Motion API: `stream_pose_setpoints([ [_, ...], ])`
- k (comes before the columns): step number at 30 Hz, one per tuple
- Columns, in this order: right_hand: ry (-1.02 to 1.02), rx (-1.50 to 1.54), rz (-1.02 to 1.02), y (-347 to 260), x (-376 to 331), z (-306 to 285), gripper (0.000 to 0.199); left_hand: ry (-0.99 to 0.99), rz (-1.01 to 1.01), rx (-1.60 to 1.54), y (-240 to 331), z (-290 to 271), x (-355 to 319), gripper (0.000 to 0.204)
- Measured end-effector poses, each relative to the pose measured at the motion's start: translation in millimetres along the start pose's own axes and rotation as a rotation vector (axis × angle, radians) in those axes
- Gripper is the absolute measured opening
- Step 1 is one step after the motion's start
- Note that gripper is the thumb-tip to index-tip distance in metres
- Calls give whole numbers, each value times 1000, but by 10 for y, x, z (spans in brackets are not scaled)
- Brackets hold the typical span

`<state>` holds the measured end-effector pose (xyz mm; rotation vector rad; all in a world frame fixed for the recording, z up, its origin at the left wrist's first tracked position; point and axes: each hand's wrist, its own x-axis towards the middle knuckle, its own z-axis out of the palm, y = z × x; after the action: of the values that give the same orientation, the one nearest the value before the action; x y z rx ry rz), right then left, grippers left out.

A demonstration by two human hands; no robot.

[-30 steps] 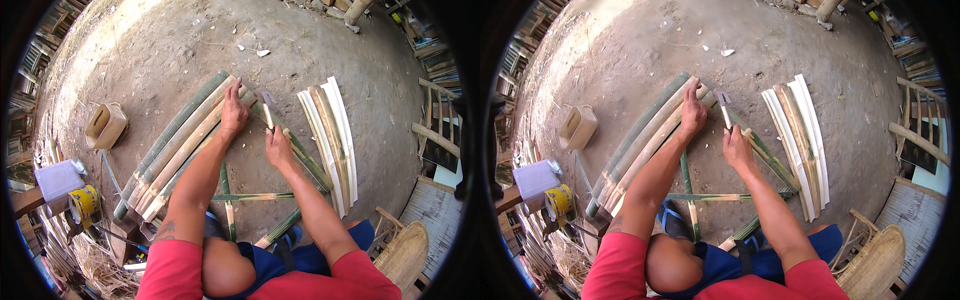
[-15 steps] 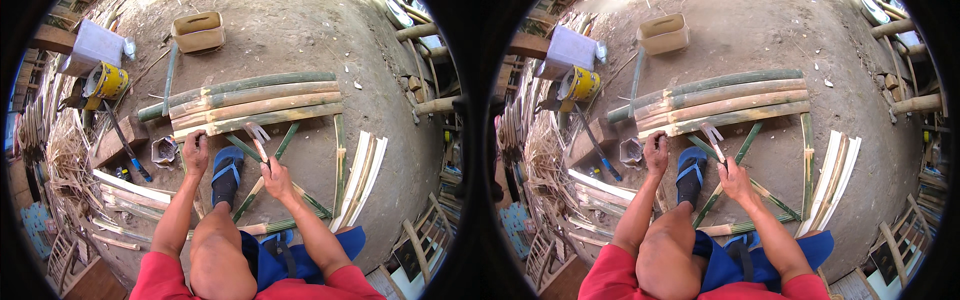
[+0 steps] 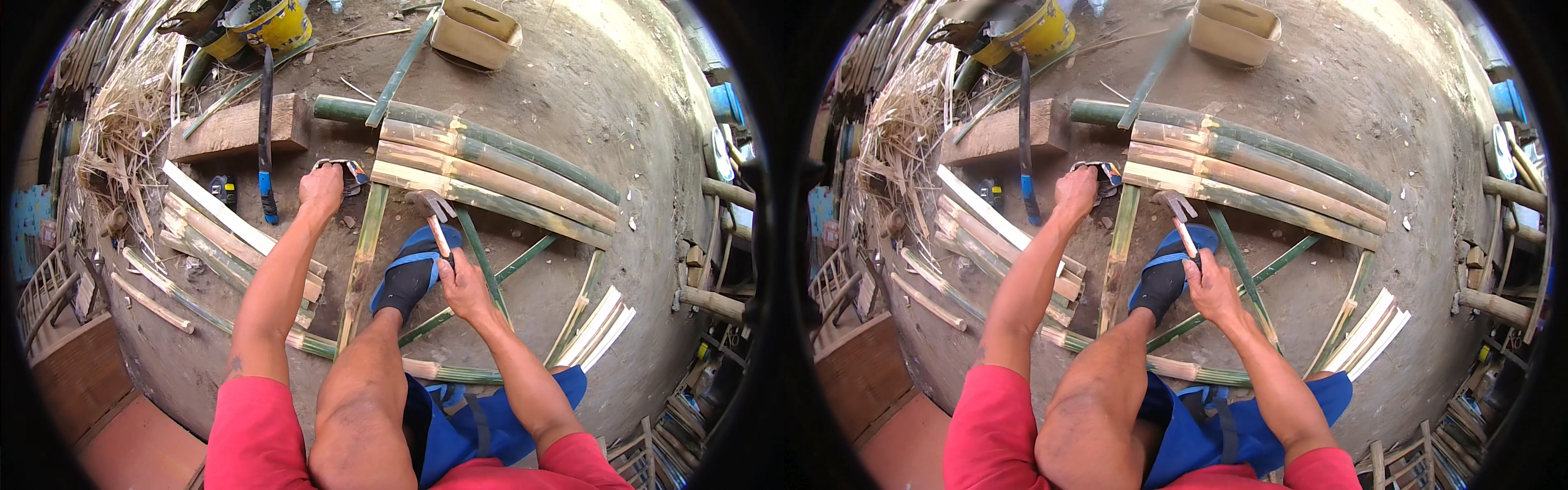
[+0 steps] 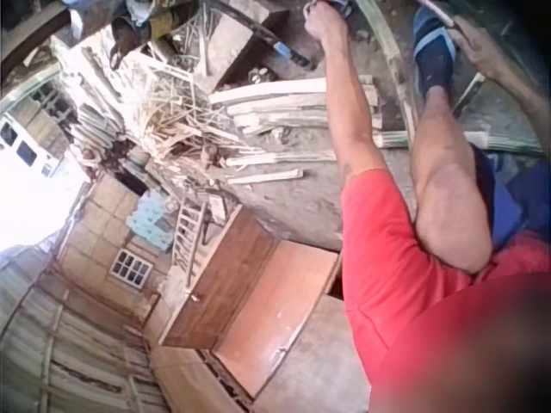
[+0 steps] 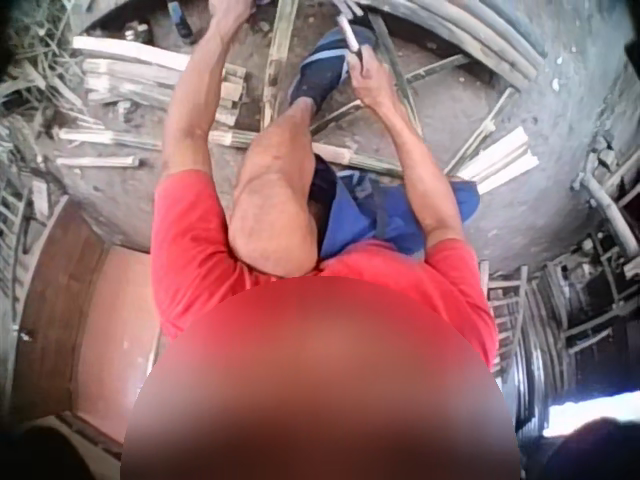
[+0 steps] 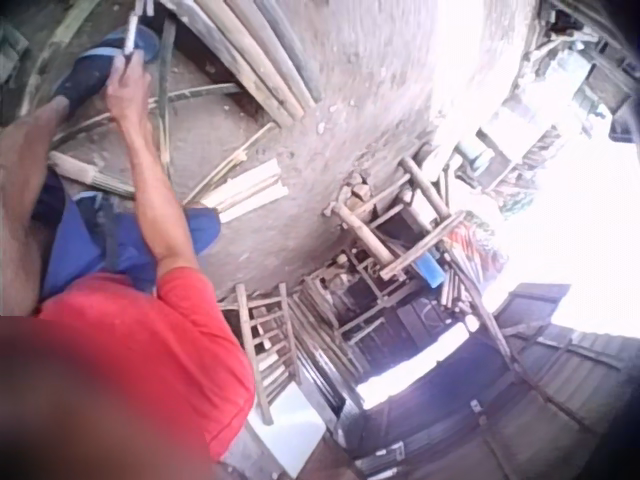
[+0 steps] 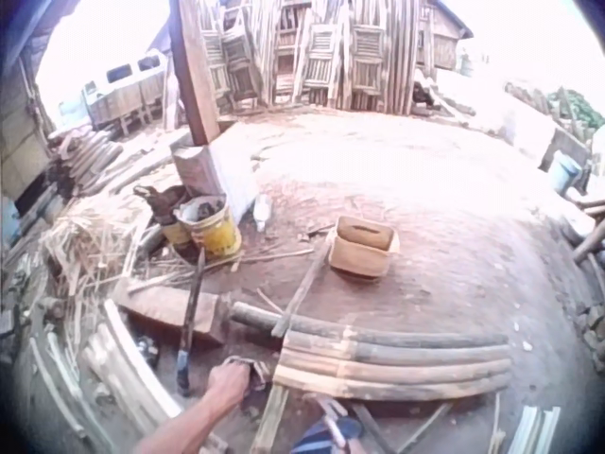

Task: The person assembles a bamboo frame by nailing bamboo slats to a pre-built frame using a hammer and nails. They repeatedly pick up slats, align them, and hammer nails to secure them in place.

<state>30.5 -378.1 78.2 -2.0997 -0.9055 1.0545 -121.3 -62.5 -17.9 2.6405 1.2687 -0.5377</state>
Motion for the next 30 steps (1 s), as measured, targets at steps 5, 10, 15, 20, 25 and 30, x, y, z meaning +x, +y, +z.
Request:
stream_pose_setpoints([
  [5, 17, 46, -26, 0, 14, 0, 27, 23, -10, -73, -22, -189, -102, 20],
  [10, 22, 20, 1, 31, 31, -3, 28, 421, -28, -552, 74, -430, -502, 21],
  [15, 28, -15, 9, 12, 45, -13, 30, 530, -222, -1443, 640, -168, -748, 10],
  [20, 30, -38, -71, -127, 147, -71, 29, 730, -253, -1213, 1025, 155, -588, 11],
  [25, 7, -60, -149, -319, 255, -168, 27, 859, -194, -1010, 1105, 257, -422, 14],
  [30, 60, -24, -333, -509, 332, -143, 24, 528, -319, -1257, 1108, 225, -428, 17],
])
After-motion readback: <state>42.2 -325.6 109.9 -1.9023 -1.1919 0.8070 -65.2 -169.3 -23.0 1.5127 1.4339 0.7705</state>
